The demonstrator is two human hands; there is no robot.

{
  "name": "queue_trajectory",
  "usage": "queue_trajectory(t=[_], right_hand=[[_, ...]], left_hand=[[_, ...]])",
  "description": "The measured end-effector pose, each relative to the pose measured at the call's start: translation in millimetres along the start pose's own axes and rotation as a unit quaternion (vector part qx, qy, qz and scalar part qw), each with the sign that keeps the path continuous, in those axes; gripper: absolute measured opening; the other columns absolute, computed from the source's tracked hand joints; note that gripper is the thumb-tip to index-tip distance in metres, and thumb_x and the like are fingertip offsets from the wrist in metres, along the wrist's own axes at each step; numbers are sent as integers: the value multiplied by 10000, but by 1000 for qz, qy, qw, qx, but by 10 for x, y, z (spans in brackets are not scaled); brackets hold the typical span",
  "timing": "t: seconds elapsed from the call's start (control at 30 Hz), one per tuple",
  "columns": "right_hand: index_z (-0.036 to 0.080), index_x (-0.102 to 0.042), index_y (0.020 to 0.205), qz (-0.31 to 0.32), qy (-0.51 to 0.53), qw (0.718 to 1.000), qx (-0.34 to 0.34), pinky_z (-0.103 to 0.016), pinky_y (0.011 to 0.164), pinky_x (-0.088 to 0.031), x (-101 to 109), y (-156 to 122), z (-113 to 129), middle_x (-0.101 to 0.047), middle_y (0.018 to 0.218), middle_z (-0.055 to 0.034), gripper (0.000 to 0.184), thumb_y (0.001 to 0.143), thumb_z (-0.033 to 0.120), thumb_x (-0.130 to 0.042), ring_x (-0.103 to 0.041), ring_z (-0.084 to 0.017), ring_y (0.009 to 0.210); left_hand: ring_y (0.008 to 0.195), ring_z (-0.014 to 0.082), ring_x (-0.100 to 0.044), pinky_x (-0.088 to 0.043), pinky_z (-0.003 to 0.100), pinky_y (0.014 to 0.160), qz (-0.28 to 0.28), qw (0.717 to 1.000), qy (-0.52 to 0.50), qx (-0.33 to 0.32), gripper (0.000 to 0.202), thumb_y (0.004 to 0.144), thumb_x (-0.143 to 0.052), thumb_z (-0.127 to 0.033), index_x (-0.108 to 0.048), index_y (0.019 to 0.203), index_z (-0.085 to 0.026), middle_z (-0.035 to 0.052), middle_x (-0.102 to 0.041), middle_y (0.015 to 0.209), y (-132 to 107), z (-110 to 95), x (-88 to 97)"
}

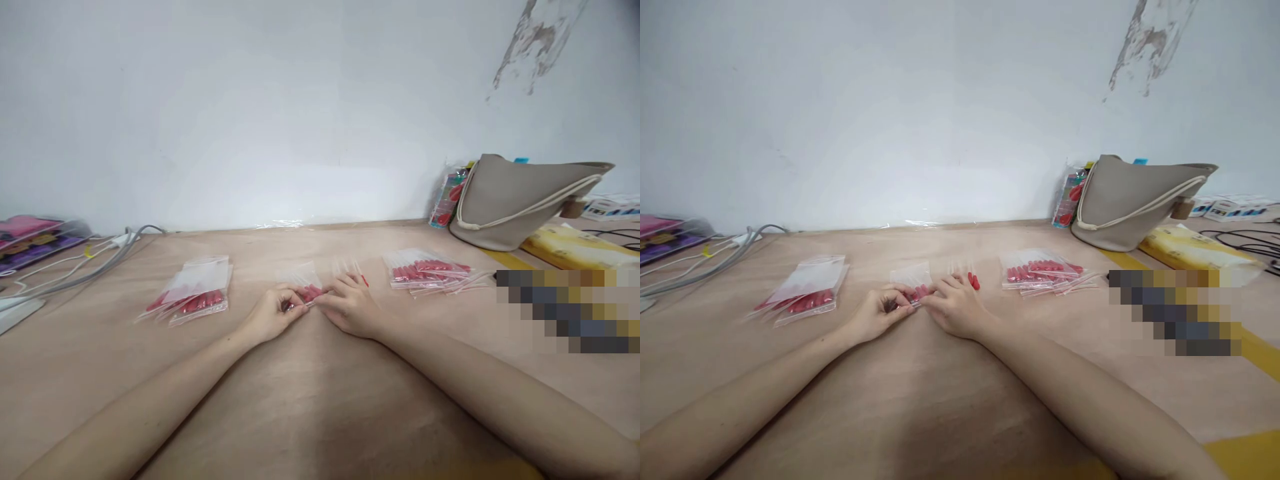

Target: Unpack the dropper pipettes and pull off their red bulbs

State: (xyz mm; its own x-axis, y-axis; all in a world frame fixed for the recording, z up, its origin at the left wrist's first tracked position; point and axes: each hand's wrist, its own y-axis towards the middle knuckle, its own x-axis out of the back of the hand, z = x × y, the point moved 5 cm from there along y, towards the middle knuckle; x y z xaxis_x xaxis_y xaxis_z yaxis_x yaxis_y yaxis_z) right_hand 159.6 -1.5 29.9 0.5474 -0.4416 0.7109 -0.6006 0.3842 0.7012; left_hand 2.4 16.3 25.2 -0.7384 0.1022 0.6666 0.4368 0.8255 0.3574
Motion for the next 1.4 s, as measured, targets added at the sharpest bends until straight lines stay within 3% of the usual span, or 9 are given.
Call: queue_trajectory(t=[0.27, 0.47, 0.73, 0.93, 1.03, 1.13, 1.23, 1.3, 1.4], right_hand=[[254, -648, 723, -21, 8, 999, 25, -336, 808, -307, -31, 7, -32, -642, 854, 10, 186, 816, 179, -506, -505, -138, 809], [236, -639, 727, -30, -9, 999, 13, -350, 795, -294, -82, 37, -28, -646, 868, 1, 174, 826, 198, -501, -499, -147, 826], [189, -629, 778, 2, 5, 1000, 18, -334, 768, -301, -140, 70, 19, -643, 873, -23, 162, 846, 179, -483, -499, -148, 830], [163, -605, 756, 40, 19, 999, 3, -309, 697, -329, -189, 92, 51, -620, 833, -41, 156, 844, 160, -476, -502, -153, 801], [163, -599, 768, 59, 53, 997, 3, -279, 658, -368, -208, 100, 108, -605, 875, -53, 154, 841, 148, -464, -512, -144, 774], [154, -581, 802, 85, 120, 989, 1, -245, 638, -413, -159, 87, 155, -562, 1049, -84, 137, 828, 123, -450, -532, -129, 796], [156, -565, 800, 116, 205, 972, -5, -234, 699, -450, -44, 32, 138, -520, 1126, -81, 103, 790, 104, -476, -548, -117, 835], [164, -563, 739, 137, 245, 960, -20, -239, 717, -460, 18, -25, 82, -531, 1092, -66, 65, 743, 112, -525, -556, -114, 811], [161, -571, 665, 132, 265, 953, -67, -250, 711, -460, 53, -90, -39, -558, 1004, -64, 85, 735, 131, -534, -557, -114, 769]], left_hand=[[872, 198, -609, -487, 353, 773, -13, 998, -44, 35, 149, 692, -665, -289, -632, 617, -165, 78, -627, 969, -1, 69, -24], [824, 192, -609, -490, 352, 739, -16, 997, -49, 51, 144, 660, -690, -288, -644, 615, -159, 79, -626, 944, -3, 93, -27], [919, 183, -586, -464, 325, 815, -14, 1000, 16, 7, 159, 785, -564, -294, -672, 748, -184, 64, -594, 1019, 11, -12, -69], [850, 158, -578, -464, 276, 704, -7, 999, 32, -22, 157, 823, -452, -198, -543, 701, -157, 62, -598, 952, 34, -77, -132], [812, 161, -578, -458, 294, 704, -40, 999, 35, 4, 147, 839, -425, -210, -500, 723, -161, 57, -609, 895, 31, -23, -122], [786, 159, -590, -471, 301, 697, -69, 997, -4, 43, 163, 872, -389, -272, -489, 806, -162, 62, -613, 921, 13, 61, -71], [971, 182, -573, -447, 331, 852, -82, 995, -31, 38, 215, 888, -390, -335, -506, 949, -165, 71, -602, 1043, -11, 96, 48], [1148, 204, -483, -366, 359, 982, -46, 999, -15, 15, 283, 887, -402, -360, -512, 1069, -174, 79, -565, 1166, -23, 92, 124], [1251, 226, -383, -288, 389, 1052, 67, 997, 30, -37, 371, 872, -440, -371, -497, 1188, -186, 87, -491, 1291, -55, 50, 162]])
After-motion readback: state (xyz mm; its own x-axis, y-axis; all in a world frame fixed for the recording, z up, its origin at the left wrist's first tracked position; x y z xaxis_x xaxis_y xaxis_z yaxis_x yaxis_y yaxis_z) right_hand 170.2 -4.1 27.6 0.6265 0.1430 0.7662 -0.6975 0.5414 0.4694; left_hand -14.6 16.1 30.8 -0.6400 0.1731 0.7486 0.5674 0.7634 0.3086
